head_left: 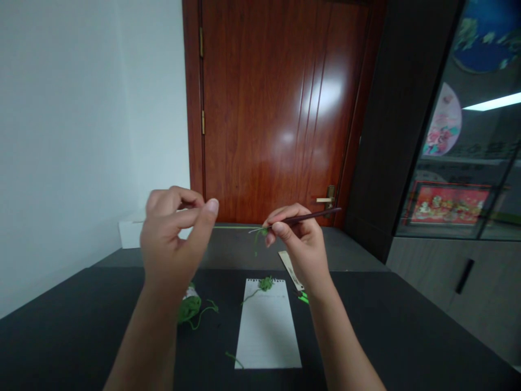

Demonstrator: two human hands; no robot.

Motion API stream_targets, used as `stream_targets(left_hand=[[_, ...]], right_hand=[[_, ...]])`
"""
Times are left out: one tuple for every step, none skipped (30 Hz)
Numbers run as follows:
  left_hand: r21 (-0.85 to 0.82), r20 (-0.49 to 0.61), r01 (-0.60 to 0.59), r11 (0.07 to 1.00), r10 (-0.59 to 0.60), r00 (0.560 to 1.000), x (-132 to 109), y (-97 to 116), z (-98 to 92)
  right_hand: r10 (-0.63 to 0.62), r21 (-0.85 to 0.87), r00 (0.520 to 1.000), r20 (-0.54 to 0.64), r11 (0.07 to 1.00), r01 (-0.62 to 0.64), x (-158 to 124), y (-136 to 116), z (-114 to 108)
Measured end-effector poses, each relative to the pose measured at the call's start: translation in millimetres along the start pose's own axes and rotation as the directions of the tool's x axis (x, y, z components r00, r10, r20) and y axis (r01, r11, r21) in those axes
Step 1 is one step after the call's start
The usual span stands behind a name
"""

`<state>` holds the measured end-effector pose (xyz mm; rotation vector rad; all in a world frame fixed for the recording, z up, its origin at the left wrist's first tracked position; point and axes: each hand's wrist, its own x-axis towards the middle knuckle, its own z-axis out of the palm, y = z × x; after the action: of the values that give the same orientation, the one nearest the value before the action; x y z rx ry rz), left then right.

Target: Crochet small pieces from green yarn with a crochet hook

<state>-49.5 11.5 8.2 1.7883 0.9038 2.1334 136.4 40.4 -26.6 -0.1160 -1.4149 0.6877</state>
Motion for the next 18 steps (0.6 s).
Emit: stream_targets(left_hand=[[0.193, -0.035, -0.118, 0.974, 0.128, 0.991, 1.0, -3.4, -0.2], [0.32, -0.021, -0.193, 0.928, 0.21, 0.977, 1.4, -5.7, 0.7], [0.381, 0.02, -0.234, 0.894, 0.246, 0.969, 1.1, -6.5, 2.7], [0.368, 0.071, -0.245, 0.897, 0.236, 0.969, 0.0, -5.9, 5.5], [0.301, 0.113, -0.219, 0.928, 0.193, 0.975, -1.9, -3.9, 9.0], [0.211, 0.132, -0.148, 0.966, 0.122, 0.984, -4.5, -0.9, 12.7], [0.116, 0.164, -0.045, 0.992, 0.026, 0.986, -7.6, 2.6, 16.4], [0.008, 0.213, 0.064, 0.998, -0.064, 0.975, -10.9, 6.3, 19.6], [-0.09, 0.259, 0.177, 0.98, -0.149, 0.954, -14.1, 9.8, 22.3], [-0.172, 0.278, 0.261, 0.95, -0.208, 0.938, -17.1, 12.8, 24.4], [-0.213, 0.299, 0.33, 0.92, -0.26, 0.918, -19.4, 15.2, 25.7], [-0.238, 0.319, 0.378, 0.895, -0.295, 0.901, -21.2, 16.9, 26.4], [-0.255, 0.33, 0.408, 0.877, -0.318, 0.889, -22.2, 18.0, 26.6], [-0.266, 0.339, 0.429, 0.863, -0.333, 0.88, -22.7, 18.7, 26.5], [-0.28, 0.347, 0.445, 0.851, -0.342, 0.873, -22.8, 18.9, 26.1], [-0.298, 0.352, 0.455, 0.839, -0.347, 0.869, -22.7, 19.0, 25.8], [-0.315, 0.356, 0.465, 0.827, -0.351, 0.866, -22.6, 18.8, 25.6], [-0.333, 0.353, 0.467, 0.819, -0.351, 0.867, -22.5, 18.6, 25.6]], right_hand=[[0.007, 0.017, 1.0, -0.005, 1.0, -0.007, 0.3, -0.1, -0.4], [0.014, 0.027, 1.0, -0.009, 1.0, -0.013, 0.5, -0.2, -0.7], [0.018, 0.033, 1.0, -0.013, 0.999, -0.018, 0.6, -0.1, -0.9], [0.02, 0.033, 1.0, -0.014, 0.999, -0.019, 0.7, 0.0, -0.9], [0.017, 0.029, 1.0, -0.015, 0.999, -0.017, 0.7, 0.2, -0.7], [0.011, 0.024, 1.0, -0.016, 1.0, -0.011, 0.6, 0.5, -0.3], [0.002, 0.019, 1.0, -0.019, 1.0, -0.002, 0.5, 0.7, 0.2], [-0.01, 0.014, 1.0, -0.024, 1.0, 0.01, 0.4, 0.9, 1.0], [-0.025, 0.009, 0.999, -0.032, 1.0, 0.025, 0.2, 1.0, 2.0], [-0.041, 0.003, 0.998, -0.043, 0.999, 0.041, 0.0, 1.1, 3.2], [-0.055, -0.004, 0.997, -0.061, 0.998, 0.055, -0.3, 1.3, 4.7], [-0.067, -0.014, 0.995, -0.08, 0.998, 0.066, -0.7, 1.5, 6.4], [-0.078, -0.024, 0.992, -0.101, 0.997, 0.076, -1.1, 1.9, 8.3], [-0.085, -0.034, 0.989, -0.123, 0.996, 0.081, -1.7, 2.4, 10.5], [-0.089, -0.042, 0.986, -0.142, 0.996, 0.084, -2.4, 3.2, 12.9], [-0.094, -0.048, 0.983, -0.158, 0.995, 0.088, -3.3, 4.0, 15.5], [-0.099, -0.052, 0.98, -0.171, 0.994, 0.092, -4.2, 5.0, 18.2], [-0.106, -0.052, 0.978, -0.181, 0.994, 0.098, -5.2, 5.9, 20.9]])
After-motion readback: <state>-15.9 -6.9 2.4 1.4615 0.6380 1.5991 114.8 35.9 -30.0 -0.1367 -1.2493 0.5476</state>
